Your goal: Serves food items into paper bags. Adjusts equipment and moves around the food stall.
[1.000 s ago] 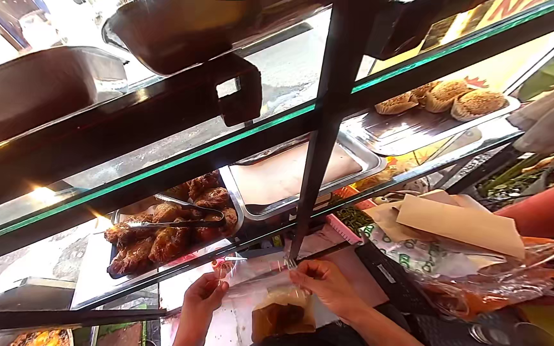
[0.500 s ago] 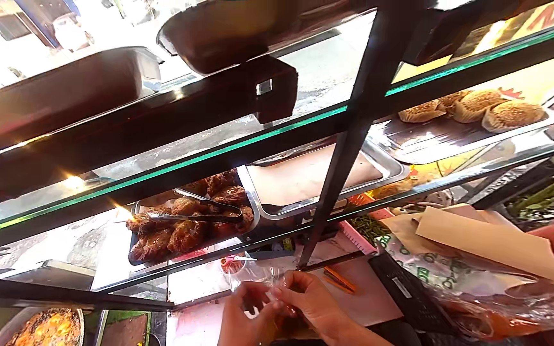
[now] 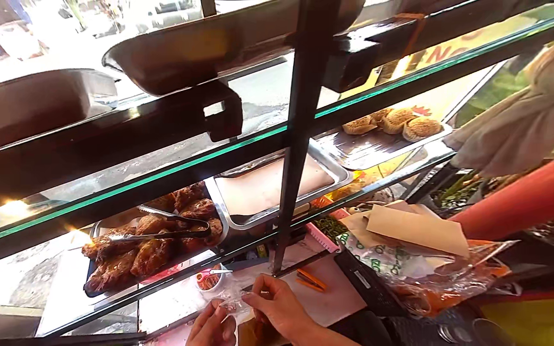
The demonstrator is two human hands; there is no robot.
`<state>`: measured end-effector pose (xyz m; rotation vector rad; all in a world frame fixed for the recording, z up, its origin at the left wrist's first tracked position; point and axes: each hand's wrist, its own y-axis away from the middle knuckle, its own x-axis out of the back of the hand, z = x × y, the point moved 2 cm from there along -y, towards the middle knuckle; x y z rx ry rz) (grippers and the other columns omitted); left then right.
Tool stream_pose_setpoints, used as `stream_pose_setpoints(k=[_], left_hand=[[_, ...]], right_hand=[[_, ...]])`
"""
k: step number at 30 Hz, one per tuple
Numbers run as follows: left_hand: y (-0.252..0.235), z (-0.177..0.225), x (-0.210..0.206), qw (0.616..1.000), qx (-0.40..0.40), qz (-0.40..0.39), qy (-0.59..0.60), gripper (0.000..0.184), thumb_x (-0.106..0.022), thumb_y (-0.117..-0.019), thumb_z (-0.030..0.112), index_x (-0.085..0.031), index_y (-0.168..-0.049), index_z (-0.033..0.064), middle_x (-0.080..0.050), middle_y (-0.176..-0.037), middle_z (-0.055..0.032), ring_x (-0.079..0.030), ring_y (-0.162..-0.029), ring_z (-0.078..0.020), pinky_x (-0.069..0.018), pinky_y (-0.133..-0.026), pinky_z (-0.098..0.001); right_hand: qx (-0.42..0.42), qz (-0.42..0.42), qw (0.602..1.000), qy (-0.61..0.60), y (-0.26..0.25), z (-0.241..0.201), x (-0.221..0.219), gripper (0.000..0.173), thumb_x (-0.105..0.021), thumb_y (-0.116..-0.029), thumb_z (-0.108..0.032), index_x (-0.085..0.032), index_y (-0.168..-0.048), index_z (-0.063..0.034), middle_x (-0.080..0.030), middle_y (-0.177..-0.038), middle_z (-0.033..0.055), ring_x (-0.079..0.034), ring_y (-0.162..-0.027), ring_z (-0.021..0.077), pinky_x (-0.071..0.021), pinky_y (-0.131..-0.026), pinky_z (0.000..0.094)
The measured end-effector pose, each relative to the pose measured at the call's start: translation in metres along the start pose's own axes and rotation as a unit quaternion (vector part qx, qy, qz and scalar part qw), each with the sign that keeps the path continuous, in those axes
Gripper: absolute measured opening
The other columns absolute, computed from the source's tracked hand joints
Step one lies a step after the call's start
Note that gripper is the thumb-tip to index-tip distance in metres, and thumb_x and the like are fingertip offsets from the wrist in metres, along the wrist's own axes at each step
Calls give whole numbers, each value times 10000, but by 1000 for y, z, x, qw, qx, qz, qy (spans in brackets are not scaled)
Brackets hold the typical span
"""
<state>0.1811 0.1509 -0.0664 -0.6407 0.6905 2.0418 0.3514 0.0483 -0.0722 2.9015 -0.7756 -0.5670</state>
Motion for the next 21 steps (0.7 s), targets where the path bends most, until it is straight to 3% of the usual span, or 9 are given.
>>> stream_pose_setpoints(k=[3, 5, 7, 9, 12, 15, 18, 20, 21], left_hand=[[2, -6, -1, 992, 33, -16, 118, 256, -431, -1086, 259, -660, -1110, 148, -680, -907, -15, -512, -553, -11, -422, -486, -156], [0, -5, -2, 991, 49, -12, 123, 201, -493, -1045, 232, -669, -1097, 149, -651, -788, 0, -485, -512, -8, -396, -459, -160], [-4, -1, 0, 999, 24, -12, -38, 191, -604, -988, 134, -592, -1178, 120, -659, -828, -30, -470, -535, -10, -363, -462, -167], [-8, 8, 2, 978, 12, 4, -208, 222, -644, -984, 105, -570, -1186, 50, -689, -868, -65, -478, -549, -28, -354, -465, -190], [-12, 15, 6, 965, 16, 65, -255, 97, -601, -980, 99, -648, -1050, 51, -593, -721, -16, -430, -507, -43, -335, -442, -200], [-10, 12, -1, 966, 28, 94, -239, 92, -566, -1001, 122, -624, -996, 50, -531, -678, 1, -382, -487, -34, -303, -433, -192], [-6, 6, -14, 947, -13, 81, -311, 142, -552, -1023, 117, -630, -1057, 4, -677, -814, -59, -485, -546, -62, -378, -484, -217], [-4, 4, -14, 910, -83, 77, -398, 149, -639, -977, 109, -669, -1094, 22, -728, -931, -57, -655, -712, -121, -545, -605, -283], [-4, 5, -11, 883, -125, 94, -443, 229, -702, -936, 155, -679, -1142, 57, -725, -1034, -42, -692, -834, -137, -587, -665, -313]], right_hand=[[-18, -26, 999, -40, 1, -5, -6, 186, -729, -958, -148, -585, -921, -37, -727, -944, 123, -693, -680, 175, -584, -599, 303], [-58, -39, 992, -102, 1, -8, -11, 155, -695, -968, -101, -563, -929, -31, -736, -916, 141, -700, -672, 183, -574, -587, 297], [-81, -45, 986, -138, 3, -12, -16, 139, -670, -968, -79, -536, -942, -53, -695, -813, 111, -643, -612, 148, -526, -546, 269], [-52, -71, 989, -121, 6, -13, -18, 146, -667, -956, -63, -531, -1005, -81, -636, -774, 53, -583, -585, 108, -486, -527, 249], [111, -118, 983, 85, 6, -13, -12, 124, -697, -936, -90, -632, -1034, -50, -626, -809, 21, -574, -660, 86, -490, -583, 252], [260, -77, 877, 397, 0, -4, -3, 154, -637, -973, -247, -772, -1043, -227, -639, -826, -32, -616, -765, 91, -547, -681, 309], [248, -51, 793, 554, -3, 0, 1, 191, -598, -985, -323, -776, -1019, -262, -659, -851, 1, -662, -795, 169, -569, -671, 397], [177, -97, 787, 583, -3, -4, 1, 249, -632, -969, -394, -747, -1025, -180, -666, -889, 46, -671, -809, 227, -572, -686, 460], [150, -117, 800, 569, -2, -9, 0, 290, -673, -941, -406, -738, -1050, -145, -671, -902, 64, -673, -814, 247, -574, -704, 485]])
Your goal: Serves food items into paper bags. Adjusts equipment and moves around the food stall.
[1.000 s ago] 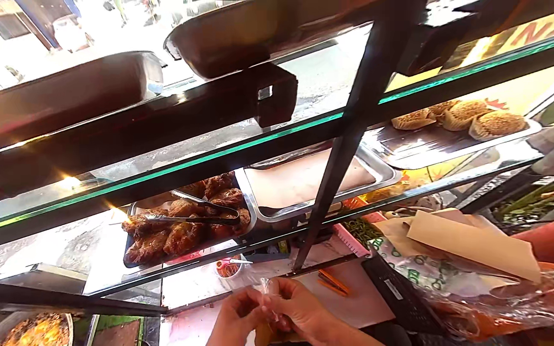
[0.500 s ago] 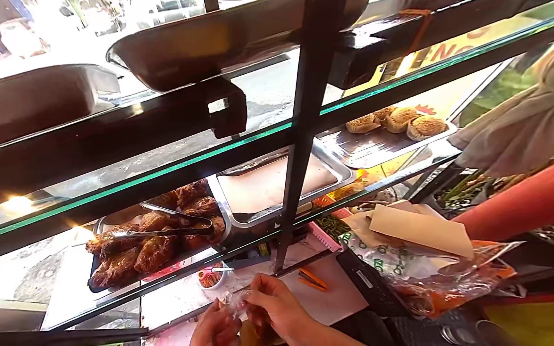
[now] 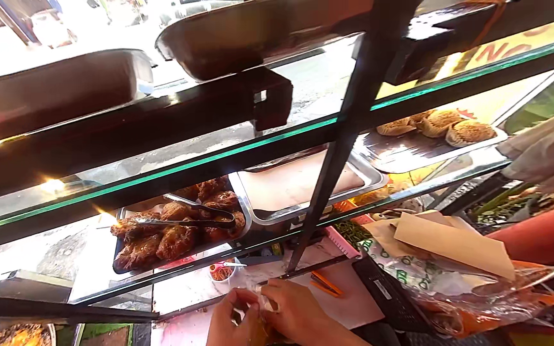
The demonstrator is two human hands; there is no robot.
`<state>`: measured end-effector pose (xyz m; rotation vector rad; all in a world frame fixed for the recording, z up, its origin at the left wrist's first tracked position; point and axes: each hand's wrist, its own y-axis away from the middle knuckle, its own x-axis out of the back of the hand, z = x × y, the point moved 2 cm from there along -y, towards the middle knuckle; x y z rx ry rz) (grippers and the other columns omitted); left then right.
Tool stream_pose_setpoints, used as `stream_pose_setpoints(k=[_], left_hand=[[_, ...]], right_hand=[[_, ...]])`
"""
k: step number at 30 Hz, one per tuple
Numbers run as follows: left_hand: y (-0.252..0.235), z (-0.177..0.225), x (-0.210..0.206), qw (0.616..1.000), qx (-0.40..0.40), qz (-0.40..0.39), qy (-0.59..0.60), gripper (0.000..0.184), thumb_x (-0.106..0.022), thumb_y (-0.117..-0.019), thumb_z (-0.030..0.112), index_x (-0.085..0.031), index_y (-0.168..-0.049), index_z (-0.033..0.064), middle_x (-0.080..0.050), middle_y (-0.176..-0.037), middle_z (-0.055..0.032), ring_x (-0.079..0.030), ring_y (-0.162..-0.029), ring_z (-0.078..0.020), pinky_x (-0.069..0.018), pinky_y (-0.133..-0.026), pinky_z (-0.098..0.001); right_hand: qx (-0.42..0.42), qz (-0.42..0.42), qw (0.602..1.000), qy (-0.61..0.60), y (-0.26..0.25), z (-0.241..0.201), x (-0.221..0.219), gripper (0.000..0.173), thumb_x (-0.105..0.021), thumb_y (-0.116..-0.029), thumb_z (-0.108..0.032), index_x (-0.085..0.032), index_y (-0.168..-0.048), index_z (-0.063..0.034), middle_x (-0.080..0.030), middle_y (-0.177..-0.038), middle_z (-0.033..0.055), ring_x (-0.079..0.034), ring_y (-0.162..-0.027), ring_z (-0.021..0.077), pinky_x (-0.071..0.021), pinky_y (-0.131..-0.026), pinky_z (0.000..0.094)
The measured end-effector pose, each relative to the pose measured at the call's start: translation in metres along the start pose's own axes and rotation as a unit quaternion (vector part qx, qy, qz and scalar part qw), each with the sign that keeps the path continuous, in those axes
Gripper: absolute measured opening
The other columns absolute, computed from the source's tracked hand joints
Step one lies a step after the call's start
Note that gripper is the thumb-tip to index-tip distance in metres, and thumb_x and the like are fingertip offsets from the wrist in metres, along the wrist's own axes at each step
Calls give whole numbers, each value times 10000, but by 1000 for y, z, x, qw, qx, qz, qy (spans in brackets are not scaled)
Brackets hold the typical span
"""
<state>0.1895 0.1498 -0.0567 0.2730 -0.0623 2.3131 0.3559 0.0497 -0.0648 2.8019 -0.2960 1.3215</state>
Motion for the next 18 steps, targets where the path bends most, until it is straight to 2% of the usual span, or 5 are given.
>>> stream_pose_setpoints(k=[3, 5, 10, 15, 18], left_hand=[[-8, -6, 15, 999, -52, 7, -10, 843, -809, -855, 406, -423, -1502, 29, -493, -1503, -131, -570, -1298, -250, -599, -933, -423], [-10, -6, 21, 989, -3, -71, 131, 975, -807, -864, 408, -266, -1579, 26, -523, -1498, -118, -578, -1306, -242, -558, -1011, -442], [-2, -4, 14, 900, 68, -153, 403, 205, -726, -934, 190, -721, -1125, 117, -742, -1015, -56, -711, -895, -145, -597, -837, -363], [6, -18, -6, 882, -4, -149, 447, 164, -683, -956, 219, -760, -1099, 201, -743, -1003, 12, -691, -933, -93, -569, -857, -320], [20, -10, -7, 866, 23, -147, 477, 195, -704, -934, 228, -783, -1112, 243, -769, -1032, 38, -708, -957, -59, -574, -896, -287]], right_hand=[[57, 36, 991, -116, 1, -6, 13, 381, -768, -880, -477, -714, -952, -107, -635, -804, 34, -609, -714, 161, -543, -632, 371], [116, 33, 972, -200, -4, -16, 26, 391, -809, -870, -450, -701, -931, -79, -609, -812, 23, -560, -720, 89, -496, -623, 251], [158, -8, 966, -206, -21, -31, 45, 344, -819, -853, -372, -675, -981, -87, -623, -966, 45, -598, -881, 106, -528, -761, 261], [163, -56, 943, -285, -31, -39, 21, 363, -844, -765, -245, -646, -1020, -78, -599, -1240, 108, -555, -1208, 213, -496, -1012, 376], [193, -75, 925, -318, -33, -35, -14, 501, -863, -769, -365, -703, -1167, -106, -631, -1273, 95, -538, -1264, 244, -429, -1106, 447]])
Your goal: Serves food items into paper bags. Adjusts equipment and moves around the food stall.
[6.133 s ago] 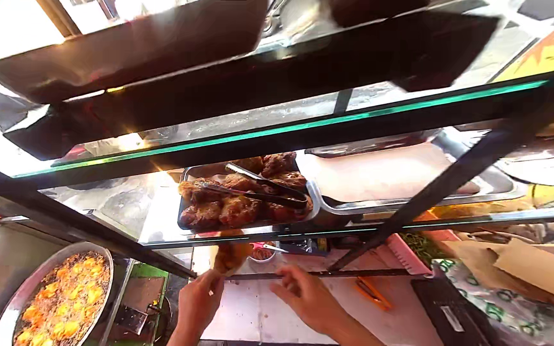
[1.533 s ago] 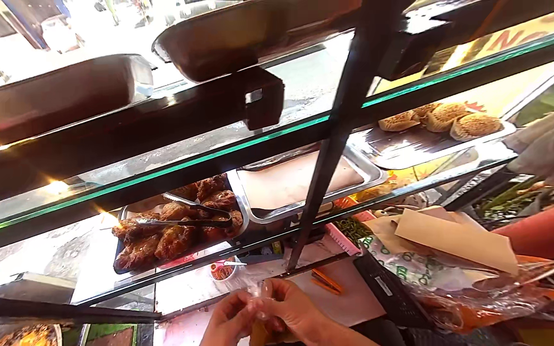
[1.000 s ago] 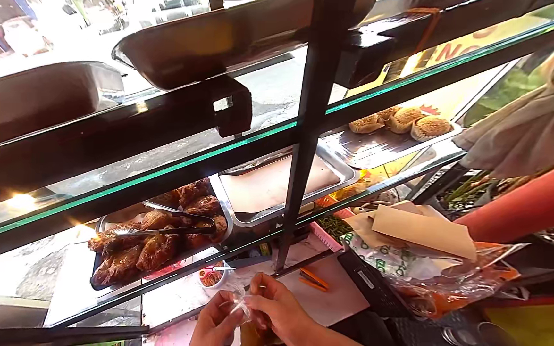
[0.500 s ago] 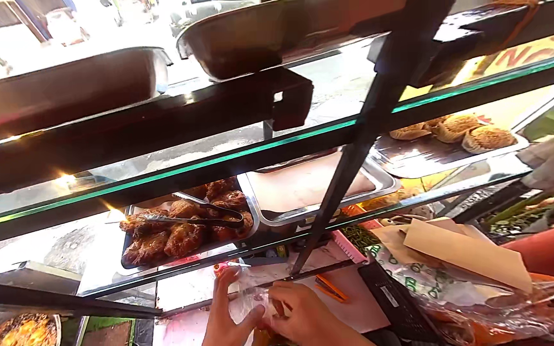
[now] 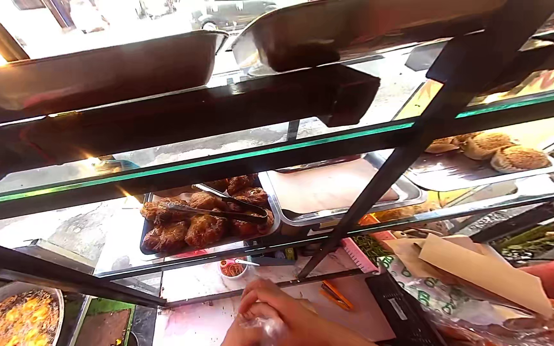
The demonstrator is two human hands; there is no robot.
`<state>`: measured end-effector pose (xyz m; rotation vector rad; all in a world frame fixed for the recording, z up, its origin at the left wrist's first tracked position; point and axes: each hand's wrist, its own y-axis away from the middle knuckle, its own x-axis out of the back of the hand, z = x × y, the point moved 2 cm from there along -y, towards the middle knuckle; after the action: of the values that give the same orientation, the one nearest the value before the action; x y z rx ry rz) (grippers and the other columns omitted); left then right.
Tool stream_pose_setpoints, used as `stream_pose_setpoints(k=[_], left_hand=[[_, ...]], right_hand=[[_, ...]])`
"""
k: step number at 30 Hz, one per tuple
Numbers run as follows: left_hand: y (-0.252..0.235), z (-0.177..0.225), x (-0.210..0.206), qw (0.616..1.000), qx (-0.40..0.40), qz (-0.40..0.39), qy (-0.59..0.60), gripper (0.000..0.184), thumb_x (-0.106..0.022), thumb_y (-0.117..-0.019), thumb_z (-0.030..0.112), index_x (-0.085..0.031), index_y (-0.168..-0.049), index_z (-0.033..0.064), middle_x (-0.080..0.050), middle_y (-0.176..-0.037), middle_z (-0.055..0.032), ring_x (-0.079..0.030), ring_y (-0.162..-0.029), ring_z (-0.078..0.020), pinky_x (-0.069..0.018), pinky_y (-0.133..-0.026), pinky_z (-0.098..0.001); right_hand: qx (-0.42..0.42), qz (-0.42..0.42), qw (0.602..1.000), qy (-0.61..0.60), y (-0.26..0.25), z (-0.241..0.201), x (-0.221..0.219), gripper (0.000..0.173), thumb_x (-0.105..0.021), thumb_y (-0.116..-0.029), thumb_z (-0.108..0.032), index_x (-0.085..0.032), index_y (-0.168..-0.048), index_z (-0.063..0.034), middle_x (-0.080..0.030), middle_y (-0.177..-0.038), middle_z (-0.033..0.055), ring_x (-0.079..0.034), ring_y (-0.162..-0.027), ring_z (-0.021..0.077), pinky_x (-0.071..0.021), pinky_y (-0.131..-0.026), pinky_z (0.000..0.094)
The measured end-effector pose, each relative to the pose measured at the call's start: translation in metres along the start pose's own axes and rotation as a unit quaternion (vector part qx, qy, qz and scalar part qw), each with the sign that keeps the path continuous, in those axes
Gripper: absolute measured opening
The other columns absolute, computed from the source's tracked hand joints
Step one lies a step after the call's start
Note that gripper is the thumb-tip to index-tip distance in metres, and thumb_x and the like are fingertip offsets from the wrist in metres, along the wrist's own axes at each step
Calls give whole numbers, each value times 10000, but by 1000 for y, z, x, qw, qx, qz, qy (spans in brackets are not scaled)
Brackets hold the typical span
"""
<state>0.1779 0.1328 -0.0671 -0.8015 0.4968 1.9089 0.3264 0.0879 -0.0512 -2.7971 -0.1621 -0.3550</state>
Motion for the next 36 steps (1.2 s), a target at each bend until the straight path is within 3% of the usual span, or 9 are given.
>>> stream_pose_setpoints(k=[6, 10, 13, 16, 19, 22, 25, 31, 36], left_hand=[[-3, -2, 17, 995, -20, 38, 86, 189, -689, -963, 310, -777, -1067, 180, -745, -974, -19, -698, -886, -104, -578, -824, -306], [-5, 0, 16, 975, -21, 190, 110, 149, -528, -1045, 152, -631, -1134, 95, -725, -979, -93, -716, -859, -170, -608, -801, -362], [-4, -2, 20, 972, -13, 215, 90, 190, -454, -1065, 138, -623, -1095, 59, -717, -924, -106, -707, -809, -173, -604, -760, -358], [2, -3, 23, 977, 10, 197, 76, 233, -473, -1003, 218, -657, -1072, 92, -716, -920, -83, -689, -777, -152, -587, -697, -331], [6, -2, 27, 981, 44, 149, 112, 242, -586, -941, 311, -710, -1057, 139, -729, -927, -66, -698, -784, -142, -586, -684, -318], [9, -5, 32, 985, 76, 87, 127, 219, -703, -884, 357, -762, -1008, 187, -735, -935, -29, -694, -812, -118, -573, -699, -301], [8, -12, 34, 987, 80, 86, 113, 194, -741, -884, 363, -785, -987, 204, -747, -941, -20, -697, -848, -114, -576, -770, -316], [0, -11, 34, 981, 54, 98, 157, 373, -726, -911, 441, -746, -1171, 174, -754, -1101, -98, -723, -997, -204, -583, -908, -412], [-3, -4, 43, 994, 13, 57, 89, 294, -730, -925, 396, -778, -1108, 172, -766, -1033, -67, -725, -945, -155, -589, -883, -370]], right_hand=[[-72, 70, 992, -72, -1, -13, -6, 608, -840, -819, -192, -591, -1358, -63, -613, -1304, 98, -644, -1117, 173, -592, -922, 356], [-34, 225, 972, 67, -2, -23, 3, 394, -833, -822, -210, -637, -1142, -90, -645, -1161, 57, -645, -1025, 147, -587, -805, 306], [0, 190, 971, 144, -4, -20, 7, 127, -795, -860, -181, -744, -977, -168, -683, -1145, 18, -654, -1084, 129, -595, -900, 313], [-39, 156, 979, 124, -5, -17, 4, 128, -783, -890, -193, -763, -1009, -147, -702, -1134, 25, -674, -957, 96, -600, -774, 254], [-63, 139, 976, 158, -4, -14, 2, 228, -796, -869, -260, -780, -1088, -198, -717, -1129, -23, -665, -1013, 85, -591, -844, 299], [-70, 95, 974, 191, -1, -13, 2, 283, -819, -846, -308, -788, -1120, -246, -722, -1201, -74, -632, -1172, 84, -509, -1045, 380], [-79, 61, 974, 204, 0, -17, 5, 336, -814, -844, -290, -771, -1169, -215, -684, -1247, -19, -590, -1220, 147, -425, -1122, 440], [47, 193, 919, 339, 7, -31, 7, 182, -689, -961, -267, -757, -1126, -232, -734, -1097, -52, -654, -1009, 121, -545, -872, 323], [-121, -38, 967, 220, 1, -44, -3, 449, -550, -1030, -221, -431, -1449, -109, -731, -966, 83, -713, -746, 259, -587, -671, 510]])
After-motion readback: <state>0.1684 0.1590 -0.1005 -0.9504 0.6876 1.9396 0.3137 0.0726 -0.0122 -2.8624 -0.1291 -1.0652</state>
